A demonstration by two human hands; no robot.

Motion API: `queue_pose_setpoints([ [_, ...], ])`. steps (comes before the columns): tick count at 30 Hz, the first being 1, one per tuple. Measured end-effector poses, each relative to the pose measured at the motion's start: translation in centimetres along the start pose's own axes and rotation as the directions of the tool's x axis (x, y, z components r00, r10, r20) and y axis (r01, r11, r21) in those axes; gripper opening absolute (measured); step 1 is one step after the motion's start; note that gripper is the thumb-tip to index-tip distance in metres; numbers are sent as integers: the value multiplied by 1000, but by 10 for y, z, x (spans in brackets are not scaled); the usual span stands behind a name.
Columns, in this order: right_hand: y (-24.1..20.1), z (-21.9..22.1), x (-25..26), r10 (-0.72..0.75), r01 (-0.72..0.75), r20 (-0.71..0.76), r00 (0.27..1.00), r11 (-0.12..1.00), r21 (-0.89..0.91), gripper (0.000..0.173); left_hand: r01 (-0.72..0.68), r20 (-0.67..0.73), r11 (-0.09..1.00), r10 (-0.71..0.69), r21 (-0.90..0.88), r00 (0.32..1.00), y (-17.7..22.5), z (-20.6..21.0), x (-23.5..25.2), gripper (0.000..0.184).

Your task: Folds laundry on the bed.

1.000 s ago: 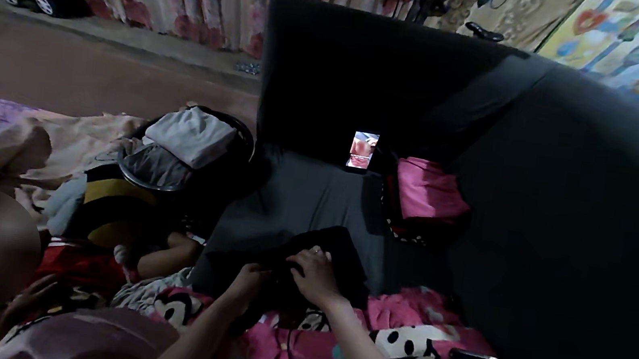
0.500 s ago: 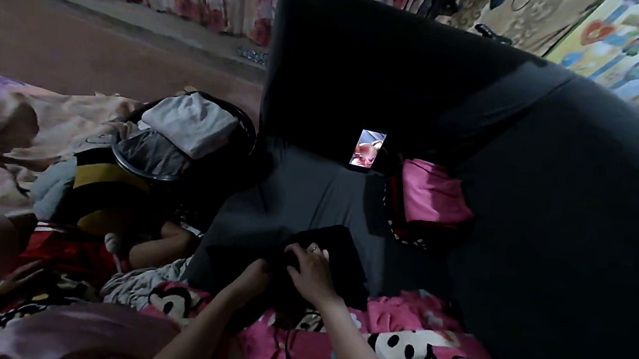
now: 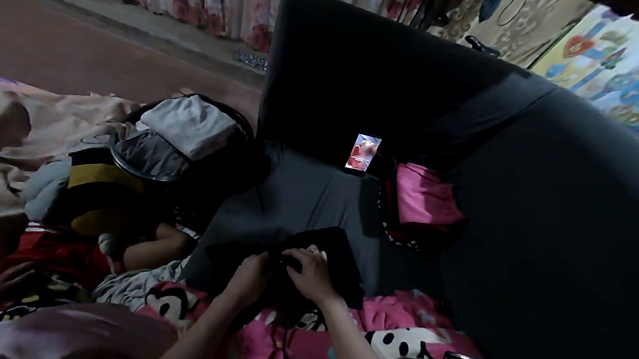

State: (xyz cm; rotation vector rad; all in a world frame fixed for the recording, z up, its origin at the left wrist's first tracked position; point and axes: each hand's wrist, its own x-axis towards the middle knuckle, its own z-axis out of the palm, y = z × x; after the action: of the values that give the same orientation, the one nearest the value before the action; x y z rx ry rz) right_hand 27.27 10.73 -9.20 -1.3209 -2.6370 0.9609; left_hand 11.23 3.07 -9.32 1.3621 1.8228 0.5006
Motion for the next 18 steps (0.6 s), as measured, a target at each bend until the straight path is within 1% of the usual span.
queue_pose_setpoints([
  [2, 0, -1, 0, 21, -21, 5, 1000, 999, 25, 36, -14, -6, 1000, 15, 26, 1000, -1, -2, 0, 35],
  [5, 0, 1, 0, 28, -27, -10, 1000, 999, 21, 31, -48, -2, 998, 48, -36, 999, -6, -3, 3, 32],
  [7, 0, 2, 2, 33, -33, -12, 999, 999, 6, 28, -45, 13, 998, 45, -47, 999, -7, -3, 4, 30],
  [14, 0, 8, 4, 6, -7, -38, 999, 999, -34, 24, 122, 41, 982, -129, 143, 991, 4, -13, -4, 28],
  [16, -3, 6, 5, 31, -32, -30, 999, 999, -26, 22, 164, 45, 967, -176, 197, 983, 6, -17, -9, 29],
  [18, -3, 3, 5, 65, -65, -50, 997, 998, 10, 20, 210, 13, 951, -219, 227, 976, 4, -26, -16, 29],
])
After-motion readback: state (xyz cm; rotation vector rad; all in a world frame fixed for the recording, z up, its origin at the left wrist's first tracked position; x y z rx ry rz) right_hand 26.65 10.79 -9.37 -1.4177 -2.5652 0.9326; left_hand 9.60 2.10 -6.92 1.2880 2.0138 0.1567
